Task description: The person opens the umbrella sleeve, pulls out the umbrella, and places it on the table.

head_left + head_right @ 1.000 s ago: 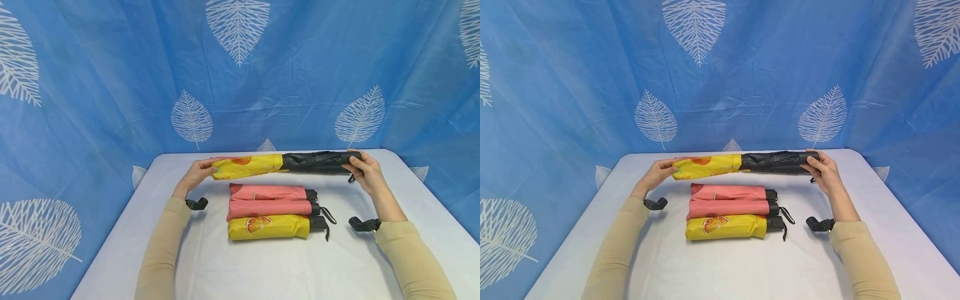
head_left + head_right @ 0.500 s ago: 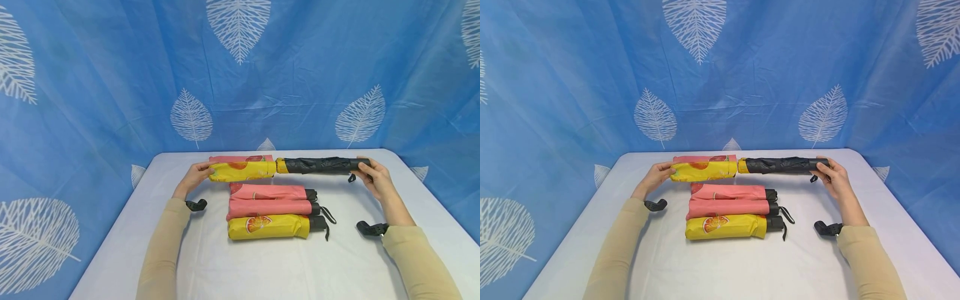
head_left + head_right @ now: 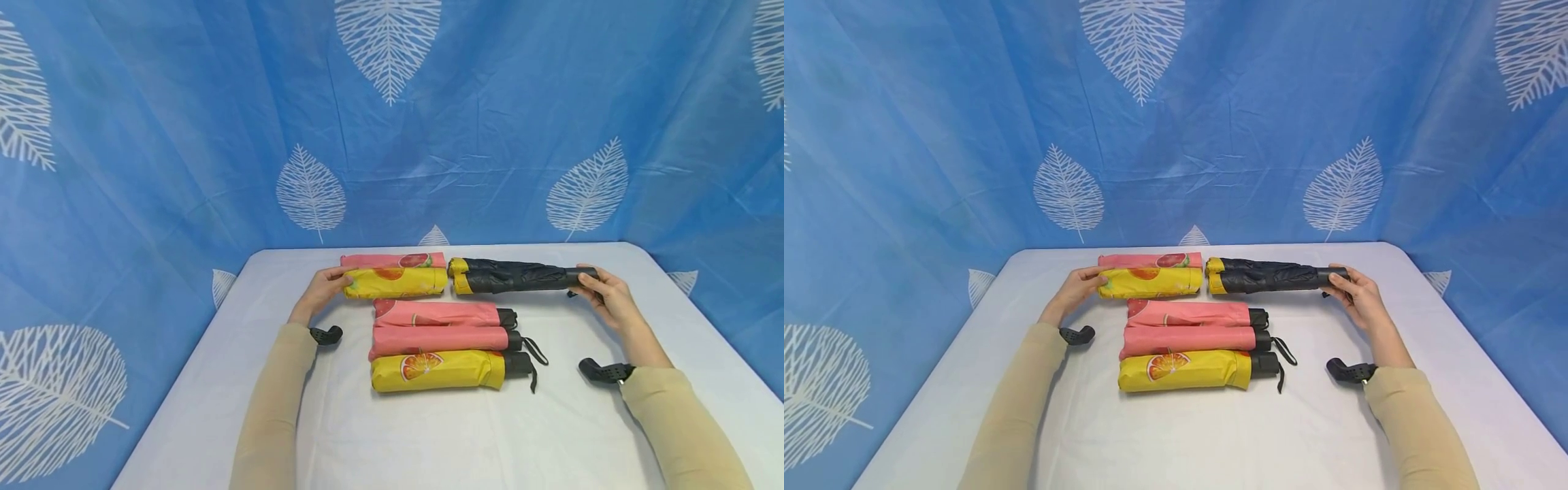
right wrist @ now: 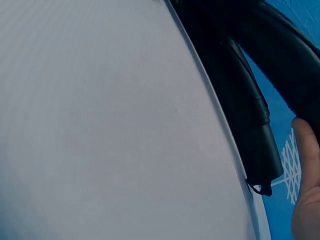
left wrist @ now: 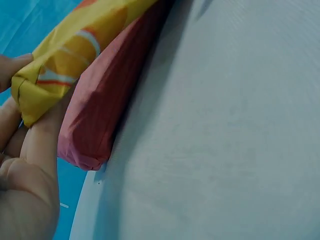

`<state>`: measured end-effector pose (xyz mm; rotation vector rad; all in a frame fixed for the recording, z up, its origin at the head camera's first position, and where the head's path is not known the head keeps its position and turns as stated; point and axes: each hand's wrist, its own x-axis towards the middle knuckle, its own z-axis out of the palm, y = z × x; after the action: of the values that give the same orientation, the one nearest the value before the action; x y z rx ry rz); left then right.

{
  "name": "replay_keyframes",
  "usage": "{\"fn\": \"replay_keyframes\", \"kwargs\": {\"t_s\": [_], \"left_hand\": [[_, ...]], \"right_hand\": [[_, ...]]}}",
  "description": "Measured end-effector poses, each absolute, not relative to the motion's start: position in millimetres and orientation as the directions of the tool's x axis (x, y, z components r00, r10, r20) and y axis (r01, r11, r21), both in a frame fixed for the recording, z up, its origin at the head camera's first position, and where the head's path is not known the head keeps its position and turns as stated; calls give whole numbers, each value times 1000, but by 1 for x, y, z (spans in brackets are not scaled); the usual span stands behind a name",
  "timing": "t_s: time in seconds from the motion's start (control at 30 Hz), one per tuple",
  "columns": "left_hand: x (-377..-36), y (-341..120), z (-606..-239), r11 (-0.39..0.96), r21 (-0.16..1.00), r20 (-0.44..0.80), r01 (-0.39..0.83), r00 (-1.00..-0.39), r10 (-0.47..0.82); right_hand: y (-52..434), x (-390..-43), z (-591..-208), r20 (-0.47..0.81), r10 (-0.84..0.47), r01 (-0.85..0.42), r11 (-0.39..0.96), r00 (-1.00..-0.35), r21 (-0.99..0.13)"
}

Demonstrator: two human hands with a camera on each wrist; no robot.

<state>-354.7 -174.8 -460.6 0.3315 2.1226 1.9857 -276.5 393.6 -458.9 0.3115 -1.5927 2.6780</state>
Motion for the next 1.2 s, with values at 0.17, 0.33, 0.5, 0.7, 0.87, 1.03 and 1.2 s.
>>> {"fn": "replay_keyframes", "kwargs": {"t_s": [0.17,0.33,0.5,0.7,0.87,1.03,1.2], "left_hand": [[-353,-174,-462,144,988,20,59,-966,257],[-351,-177,-456,174,977,82,121,-974,213],[-348,-183,-446,218,960,145,178,-977,159],[-338,-180,-433,214,947,190,238,-956,222],[-324,-166,-426,217,940,166,262,-910,380],[-315,-153,-431,219,933,134,285,-842,523],[-310,-146,-443,218,929,118,298,-799,590]], "right_hand": [[391,-279,-464,149,-100,-85,-473,-984,-877],[390,-283,-465,106,-125,-39,-449,-987,-893],[394,-289,-462,49,-134,-12,-264,-990,-964],[399,-292,-465,-43,-91,41,28,-995,-999],[399,-293,-469,-78,-54,59,291,-995,-955],[398,-294,-467,-60,-12,48,441,-998,-896],[397,-295,-463,-61,-16,45,489,-998,-871]]}}
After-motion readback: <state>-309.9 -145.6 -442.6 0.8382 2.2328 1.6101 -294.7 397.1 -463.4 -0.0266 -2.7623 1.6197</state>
